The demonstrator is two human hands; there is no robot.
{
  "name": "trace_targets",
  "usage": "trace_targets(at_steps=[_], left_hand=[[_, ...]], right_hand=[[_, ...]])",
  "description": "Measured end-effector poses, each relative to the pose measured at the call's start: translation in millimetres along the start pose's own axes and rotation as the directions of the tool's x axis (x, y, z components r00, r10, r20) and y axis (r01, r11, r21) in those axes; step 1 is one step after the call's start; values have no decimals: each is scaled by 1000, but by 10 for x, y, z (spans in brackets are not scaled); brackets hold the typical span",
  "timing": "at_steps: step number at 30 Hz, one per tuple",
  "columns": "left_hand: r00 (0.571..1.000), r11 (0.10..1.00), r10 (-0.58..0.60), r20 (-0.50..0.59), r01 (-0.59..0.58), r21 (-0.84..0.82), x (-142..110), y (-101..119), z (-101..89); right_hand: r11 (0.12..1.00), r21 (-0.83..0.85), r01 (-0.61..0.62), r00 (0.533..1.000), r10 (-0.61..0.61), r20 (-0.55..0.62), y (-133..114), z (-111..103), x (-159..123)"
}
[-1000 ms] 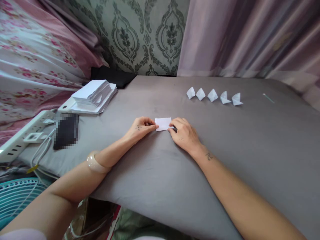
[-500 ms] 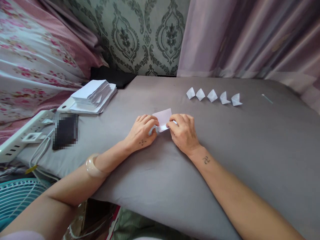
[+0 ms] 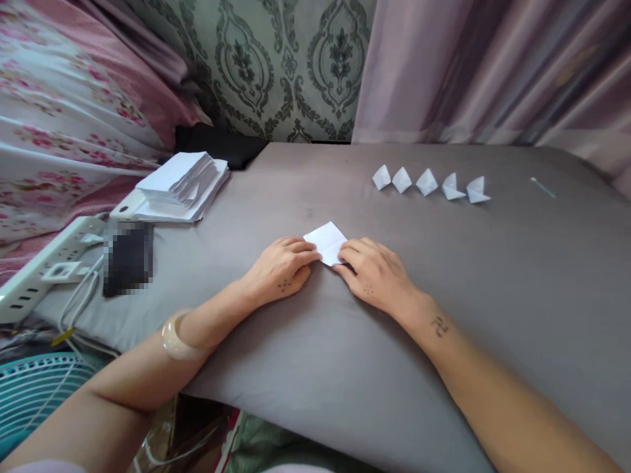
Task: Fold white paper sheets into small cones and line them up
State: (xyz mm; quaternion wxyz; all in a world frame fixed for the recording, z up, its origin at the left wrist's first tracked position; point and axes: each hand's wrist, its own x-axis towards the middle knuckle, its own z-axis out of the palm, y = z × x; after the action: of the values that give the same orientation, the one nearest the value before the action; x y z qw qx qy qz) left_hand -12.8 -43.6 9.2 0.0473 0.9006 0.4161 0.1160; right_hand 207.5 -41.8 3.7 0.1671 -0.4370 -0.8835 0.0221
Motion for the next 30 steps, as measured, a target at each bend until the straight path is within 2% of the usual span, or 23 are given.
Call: trace_targets(at_steps=[6,9,14,24,30], left_hand=[[978,969,-167,-122,140,-205,7,10,104],[959,936,-247,-137,199,-289,30,11,126],[941,900,-314,-127,252,-355,83,-8,134],[906,844,-412,-94,341,-413,144,-12,152],[902,856,-425,-75,374,-356,167,7,162]], right_hand=[[984,144,-108,994,111,-14,-3,41,26],[963,209,-170,981,186,-59,-7,111,34],[937,254,-238,951,278,-137,-31,195,51],[919,222,-327,914,367,-172,-67,257,113],[909,230,-349,903,391,-177,-59,267,130]])
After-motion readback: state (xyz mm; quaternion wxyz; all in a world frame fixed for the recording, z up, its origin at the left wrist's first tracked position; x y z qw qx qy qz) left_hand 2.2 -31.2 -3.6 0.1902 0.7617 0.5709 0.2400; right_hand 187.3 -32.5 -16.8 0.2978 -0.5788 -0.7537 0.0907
